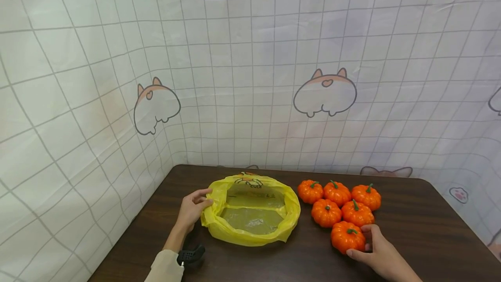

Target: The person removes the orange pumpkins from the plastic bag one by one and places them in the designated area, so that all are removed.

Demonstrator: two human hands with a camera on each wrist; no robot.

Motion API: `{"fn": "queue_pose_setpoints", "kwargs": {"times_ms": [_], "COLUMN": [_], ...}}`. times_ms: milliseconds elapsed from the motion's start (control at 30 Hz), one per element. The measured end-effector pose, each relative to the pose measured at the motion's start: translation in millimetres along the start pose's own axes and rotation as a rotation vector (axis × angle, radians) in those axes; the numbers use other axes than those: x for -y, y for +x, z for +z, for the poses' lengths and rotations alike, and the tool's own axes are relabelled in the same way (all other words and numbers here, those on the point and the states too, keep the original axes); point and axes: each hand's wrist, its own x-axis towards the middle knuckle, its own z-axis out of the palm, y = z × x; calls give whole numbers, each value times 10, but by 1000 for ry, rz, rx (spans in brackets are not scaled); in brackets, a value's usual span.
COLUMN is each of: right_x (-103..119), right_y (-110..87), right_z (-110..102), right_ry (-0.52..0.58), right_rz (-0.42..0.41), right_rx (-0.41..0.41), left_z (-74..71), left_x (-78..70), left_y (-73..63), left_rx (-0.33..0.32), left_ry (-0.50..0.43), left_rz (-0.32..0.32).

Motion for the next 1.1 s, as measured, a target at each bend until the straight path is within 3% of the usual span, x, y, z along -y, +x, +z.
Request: {"fn": "queue_pose_setpoints", "kwargs": {"times_ms": [533, 900, 1000, 1100], "right_x": [47, 83, 104, 141], "right_y": [-5, -39, -46, -57], "right_z": [16, -69, -136, -212], "right_ry": [12, 44, 36, 16], "right_rz": [16, -39, -40, -49], "right_rx": [14, 3, -11, -41], "left_z": [-12, -77, -131, -194], "left_x": [8, -86, -133, -218], "left_y": [39, 17, 1, -24], "left_rx": [3, 35, 71, 105], "left_ry": [10, 70, 132, 250], "left_rz": [2, 29, 47, 65]}}
